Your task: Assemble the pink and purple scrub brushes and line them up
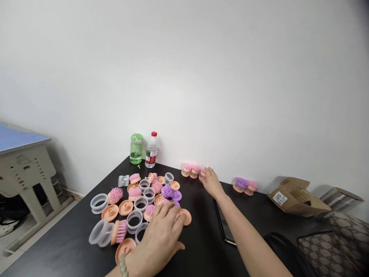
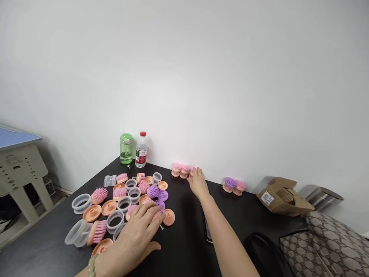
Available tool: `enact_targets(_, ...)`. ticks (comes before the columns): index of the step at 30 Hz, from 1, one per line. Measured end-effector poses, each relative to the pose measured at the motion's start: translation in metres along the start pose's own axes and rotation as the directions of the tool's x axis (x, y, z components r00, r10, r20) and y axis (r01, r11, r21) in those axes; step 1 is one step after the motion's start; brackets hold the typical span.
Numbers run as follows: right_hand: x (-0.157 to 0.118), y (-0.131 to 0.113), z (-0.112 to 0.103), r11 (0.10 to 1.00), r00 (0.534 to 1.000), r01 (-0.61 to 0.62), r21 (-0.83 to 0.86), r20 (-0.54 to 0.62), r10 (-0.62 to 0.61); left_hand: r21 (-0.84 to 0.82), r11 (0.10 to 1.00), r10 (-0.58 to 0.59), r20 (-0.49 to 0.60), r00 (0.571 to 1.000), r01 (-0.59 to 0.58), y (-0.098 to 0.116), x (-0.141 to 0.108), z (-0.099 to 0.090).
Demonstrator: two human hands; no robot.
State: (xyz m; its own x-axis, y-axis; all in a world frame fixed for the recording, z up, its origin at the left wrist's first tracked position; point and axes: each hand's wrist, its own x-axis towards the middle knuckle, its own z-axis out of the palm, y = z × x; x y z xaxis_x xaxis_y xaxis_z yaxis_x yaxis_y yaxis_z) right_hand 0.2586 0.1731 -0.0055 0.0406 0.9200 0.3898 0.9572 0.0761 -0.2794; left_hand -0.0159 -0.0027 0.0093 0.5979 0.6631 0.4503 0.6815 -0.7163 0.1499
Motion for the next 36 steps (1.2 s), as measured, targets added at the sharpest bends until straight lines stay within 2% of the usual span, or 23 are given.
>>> enact_targets(5, 0.024, 0.001, 0.009, 0.992, 0.996, -0.086, -0.096, 0.000, 0.086, 0.012, 1.000, -0.008, 0.002, 1.000, 0.008, -0.002, 0.001, 0.005)
enact_targets(9, 0.020, -0.001, 0.003, 0.981, 0.990, -0.135, -0.143, 0.019, 0.139, 0.013, 1.000, -0.009, -0.013, 1.000, 0.009, -0.002, 0.002, 0.005)
enact_targets(13, 0.006, -0.009, -0.008, 0.983, 0.986, -0.149, -0.105, 0.057, 0.156, 0.023, 1.000, 0.002, -0.055, 0.998, -0.001, 0.001, 0.000, -0.001)
enact_targets(17, -0.029, -0.033, -0.022, 0.992, 0.990, -0.125, 0.025, 0.067, 0.123, -0.026, 1.000, -0.015, -0.086, 0.996, 0.012, 0.001, -0.002, -0.004)
enact_targets(23, -0.131, -0.092, -0.041, 0.960, 0.999, -0.032, 0.277, -0.007, 0.035, -0.122, 0.993, -0.018, -0.218, 0.976, -0.009, -0.007, -0.004, 0.006)
enact_targets(24, -0.148, -0.100, -0.044, 0.945, 1.000, -0.015, 0.328, -0.017, 0.022, -0.148, 0.988, -0.002, -0.237, 0.972, -0.034, -0.007, -0.004, 0.007)
enact_targets(27, -0.183, -0.115, -0.052, 0.808, 0.999, 0.018, 0.589, -0.042, 0.008, -0.233, 0.968, 0.034, -0.258, 0.965, -0.096, -0.007, -0.004, 0.011)
enact_targets(29, -0.193, -0.119, -0.056, 0.729, 0.999, 0.006, 0.684, -0.032, 0.022, -0.270, 0.959, 0.021, -0.246, 0.969, -0.089, -0.005, -0.004, 0.012)
enact_targets(32, -0.196, -0.118, -0.059, 0.660, 1.000, -0.002, 0.752, -0.006, 0.010, -0.279, 0.957, 0.019, -0.221, 0.975, -0.082, -0.003, -0.005, 0.012)
enact_targets(36, -0.195, -0.111, -0.058, 0.638, 0.998, 0.045, 0.768, 0.000, -0.070, -0.272, 0.952, 0.080, -0.234, 0.969, -0.144, 0.000, -0.004, 0.009)
